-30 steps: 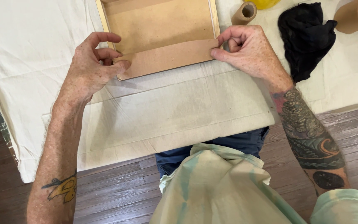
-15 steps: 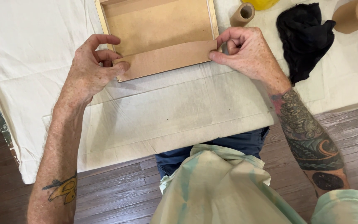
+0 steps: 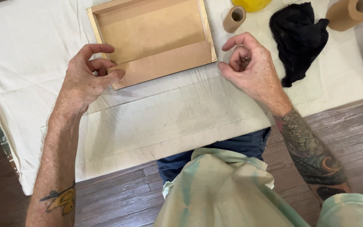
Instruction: Lining and finishing a small wooden box using adhesive material, a brush, and a cloth.
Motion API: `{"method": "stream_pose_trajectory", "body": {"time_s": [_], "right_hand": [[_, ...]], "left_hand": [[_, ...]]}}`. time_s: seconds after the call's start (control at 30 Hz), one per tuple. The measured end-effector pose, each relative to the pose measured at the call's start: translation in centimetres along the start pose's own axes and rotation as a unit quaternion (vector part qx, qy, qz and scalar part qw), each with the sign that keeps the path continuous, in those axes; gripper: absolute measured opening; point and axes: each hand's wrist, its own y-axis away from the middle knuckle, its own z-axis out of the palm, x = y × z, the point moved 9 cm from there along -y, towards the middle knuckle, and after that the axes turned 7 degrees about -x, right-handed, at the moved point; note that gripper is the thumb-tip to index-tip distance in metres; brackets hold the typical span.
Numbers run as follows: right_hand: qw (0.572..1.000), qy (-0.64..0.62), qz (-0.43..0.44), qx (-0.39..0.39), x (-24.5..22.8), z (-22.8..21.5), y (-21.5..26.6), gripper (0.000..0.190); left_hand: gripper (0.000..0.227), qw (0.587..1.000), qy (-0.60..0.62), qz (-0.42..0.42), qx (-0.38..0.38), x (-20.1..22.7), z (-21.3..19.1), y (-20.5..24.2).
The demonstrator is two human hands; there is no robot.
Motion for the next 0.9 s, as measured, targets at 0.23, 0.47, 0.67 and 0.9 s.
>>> {"method": "stream_pose_trajectory", "body": {"time_s": [0.23,0.47,0.67,0.9], "right_hand": [[0.998,-0.034,-0.013,0.044,-0.3,-0.4,-0.8,0.022],[0.998,0.023,-0.012,0.061,3.4,0.6,-2.2,0.036],[0.996,0.045,0.025,0.075,4.3,0.2,-1.8,0.037],[0.997,-0.043,0.035,0.047,7.0,0.3,-2.3,0.041]], "left_hand": [[0.048,1.000,-0.004,-0.007,0.003,0.7,0.1,0.5],[0.046,0.989,0.060,0.124,-0.057,-0.6,0.4,-0.9],[0.045,0.983,-0.019,0.180,-0.017,-0.4,-0.3,-1.5],[0.039,0.984,-0.045,0.171,-0.032,-0.8,0.1,-2.3]]}}
